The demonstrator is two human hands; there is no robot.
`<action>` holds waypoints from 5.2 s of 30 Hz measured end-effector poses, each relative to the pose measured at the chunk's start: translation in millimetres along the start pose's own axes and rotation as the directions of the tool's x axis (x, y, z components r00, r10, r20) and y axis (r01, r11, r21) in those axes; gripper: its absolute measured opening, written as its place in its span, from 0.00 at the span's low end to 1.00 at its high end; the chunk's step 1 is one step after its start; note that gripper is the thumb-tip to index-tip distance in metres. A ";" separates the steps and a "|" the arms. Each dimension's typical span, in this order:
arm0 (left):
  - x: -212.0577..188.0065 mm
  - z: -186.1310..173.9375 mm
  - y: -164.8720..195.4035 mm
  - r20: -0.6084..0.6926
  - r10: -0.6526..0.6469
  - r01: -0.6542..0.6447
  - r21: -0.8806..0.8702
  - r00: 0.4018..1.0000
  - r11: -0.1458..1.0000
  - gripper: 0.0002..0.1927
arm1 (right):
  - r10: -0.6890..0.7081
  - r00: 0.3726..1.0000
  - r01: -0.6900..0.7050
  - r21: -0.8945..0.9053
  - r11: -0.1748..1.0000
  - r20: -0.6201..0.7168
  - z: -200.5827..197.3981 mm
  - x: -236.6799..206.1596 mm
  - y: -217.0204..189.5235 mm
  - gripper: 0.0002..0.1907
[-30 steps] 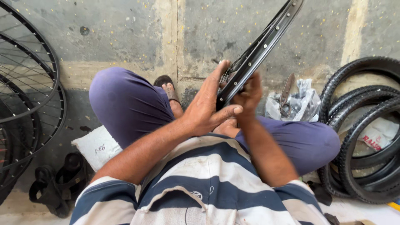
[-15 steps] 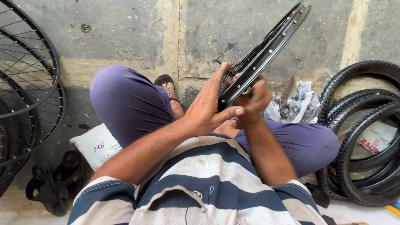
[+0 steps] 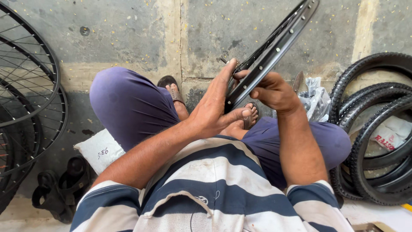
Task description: The person sits on the floor holding a bicycle rim and hub assembly, threading spokes through the hub flanges and into the rim eyelets one at a time, rotating the wheel as they work around it. They continue lacing spokes around the rim for the duration of the clip.
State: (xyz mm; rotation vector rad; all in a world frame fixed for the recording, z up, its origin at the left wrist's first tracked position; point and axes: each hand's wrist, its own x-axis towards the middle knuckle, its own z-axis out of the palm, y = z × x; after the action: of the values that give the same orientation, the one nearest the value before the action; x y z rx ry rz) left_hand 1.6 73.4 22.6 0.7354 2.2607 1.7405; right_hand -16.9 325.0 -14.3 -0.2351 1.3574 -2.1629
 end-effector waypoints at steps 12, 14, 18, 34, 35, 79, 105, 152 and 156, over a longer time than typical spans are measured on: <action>-14.2 -11.9 -6.4 0.049 0.036 -0.036 -0.008 0.998 0.999 0.47 | -0.689 0.621 0.153 -0.805 0.573 -0.372 54.3 6.3 33.1 0.22; -16.6 -16.2 -3.9 0.110 -0.084 0.086 -0.017 0.990 0.996 0.44 | -0.692 0.578 0.282 -0.691 0.666 -0.432 52.4 6.2 26.0 0.23; -3.1 -19.5 2.3 0.250 -0.520 0.522 0.064 0.817 0.851 0.41 | -0.709 0.573 0.420 -0.595 0.685 -0.412 53.1 2.0 21.9 0.23; 5.7 -15.7 -1.3 -0.037 -0.037 0.039 0.064 0.999 0.997 0.52 | -0.266 0.952 0.252 -0.101 0.962 -0.153 27.7 26.1 3.1 0.21; 5.7 -15.2 -2.3 -0.035 -0.026 0.028 0.061 0.999 0.998 0.52 | -0.299 0.943 0.262 -0.226 0.938 -0.149 32.2 25.2 1.3 0.23; 50.0 10.8 -94.9 0.290 -0.203 0.354 -0.784 0.935 0.511 0.21 | -0.613 0.708 0.278 -0.658 0.699 -0.352 52.2 31.4 -21.5 0.11; 53.7 11.8 -106.3 0.310 -0.058 0.225 -0.536 0.949 0.814 0.25 | -0.670 0.676 0.049 -0.888 0.457 -0.307 72.8 25.1 -7.6 0.18; 48.6 21.9 -98.5 0.339 0.015 0.305 -0.864 0.941 0.401 0.25 | -0.677 0.719 0.294 -0.812 0.504 -0.160 49.3 8.9 5.9 0.12; 44.7 17.4 -98.3 0.299 0.074 0.237 -0.863 0.951 0.447 0.25 | -0.771 0.586 0.384 -0.753 0.535 -0.249 53.1 15.8 9.8 0.09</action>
State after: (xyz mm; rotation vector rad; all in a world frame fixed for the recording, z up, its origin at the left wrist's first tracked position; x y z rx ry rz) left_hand -55.0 92.1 -69.0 0.5352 0.8516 2.2003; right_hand -3.4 272.2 -0.2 -0.4027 2.7300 -2.3035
